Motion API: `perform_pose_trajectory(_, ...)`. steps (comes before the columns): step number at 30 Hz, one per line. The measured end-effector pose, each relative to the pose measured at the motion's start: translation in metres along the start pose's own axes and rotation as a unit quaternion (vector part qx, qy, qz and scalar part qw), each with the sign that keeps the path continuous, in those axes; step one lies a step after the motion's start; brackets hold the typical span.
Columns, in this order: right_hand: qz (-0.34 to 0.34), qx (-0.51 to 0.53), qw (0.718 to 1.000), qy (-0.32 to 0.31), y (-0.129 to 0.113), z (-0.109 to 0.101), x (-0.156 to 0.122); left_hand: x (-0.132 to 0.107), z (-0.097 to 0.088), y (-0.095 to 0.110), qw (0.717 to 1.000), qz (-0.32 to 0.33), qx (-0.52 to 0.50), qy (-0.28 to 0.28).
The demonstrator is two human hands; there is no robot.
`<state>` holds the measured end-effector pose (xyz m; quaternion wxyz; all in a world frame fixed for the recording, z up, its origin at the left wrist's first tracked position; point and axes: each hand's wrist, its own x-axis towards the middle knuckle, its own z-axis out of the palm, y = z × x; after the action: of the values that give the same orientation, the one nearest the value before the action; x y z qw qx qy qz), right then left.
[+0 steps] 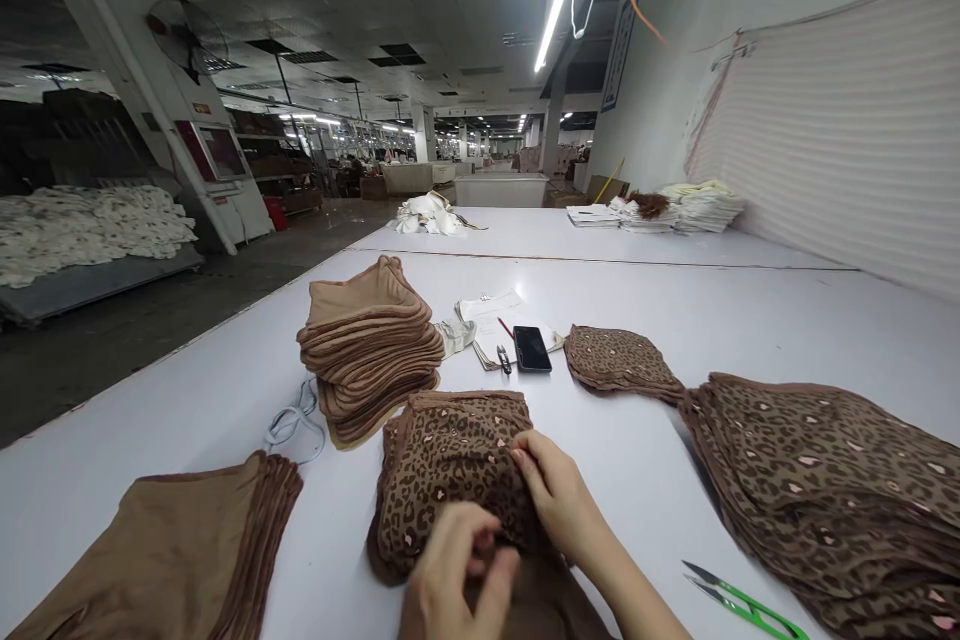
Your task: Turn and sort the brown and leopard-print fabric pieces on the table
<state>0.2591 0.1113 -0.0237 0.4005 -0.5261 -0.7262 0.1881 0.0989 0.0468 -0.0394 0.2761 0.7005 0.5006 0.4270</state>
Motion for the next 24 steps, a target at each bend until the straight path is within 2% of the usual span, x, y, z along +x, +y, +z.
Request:
perform_pose_trajectory(1, -0.005, 0.022, 1.0, -0.004, -0.004, 0.0, -0.001, 0.015, -0.007, 0.004, 0.999, -0.043, -0.001, 0.021)
perform_pose_trajectory(2, -0.011, 0.042, 0.999, -0.007, -0.008, -0.001, -0.001, 0.028, -0.011, 0.007, 0.997, -0.08, -0.007, 0.003)
perform_pose_trajectory(4, -0.019, 0.073, 0.997, -0.012, -0.014, -0.001, -0.004, 0.048, -0.014, 0.01, 0.995, -0.09, -0.02, -0.032)
perform_pose_trajectory(6, -0.022, 0.084, 0.996, -0.01, -0.018, -0.001, -0.007, 0.056, -0.014, 0.009, 0.994, -0.082, -0.035, -0.071)
perform_pose_trajectory(9, -0.028, 0.072, 0.997, 0.003, -0.021, -0.001, -0.012, 0.053, -0.017, 0.008, 0.995, -0.066, -0.02, -0.072)
perform_pose_trajectory(13, -0.088, -0.042, 0.995, 0.024, -0.027, 0.0, -0.018, 0.041, -0.029, 0.011, 0.999, -0.036, 0.04, -0.007)
perform_pose_trajectory(15, -0.111, -0.075, 0.991, 0.02, -0.032, -0.001, -0.02, 0.037, -0.031, 0.012, 0.999, -0.035, 0.04, 0.008)
perform_pose_trajectory(20, -0.117, -0.018, 0.993, 0.009, -0.046, -0.007, -0.026, 0.032, -0.024, 0.011, 0.997, -0.065, -0.042, 0.023)
perform_pose_trajectory(24, -0.137, -0.008, 0.991, 0.001, -0.053, -0.005, -0.035, 0.023, -0.02, 0.01, 0.977, -0.107, -0.184, 0.018)
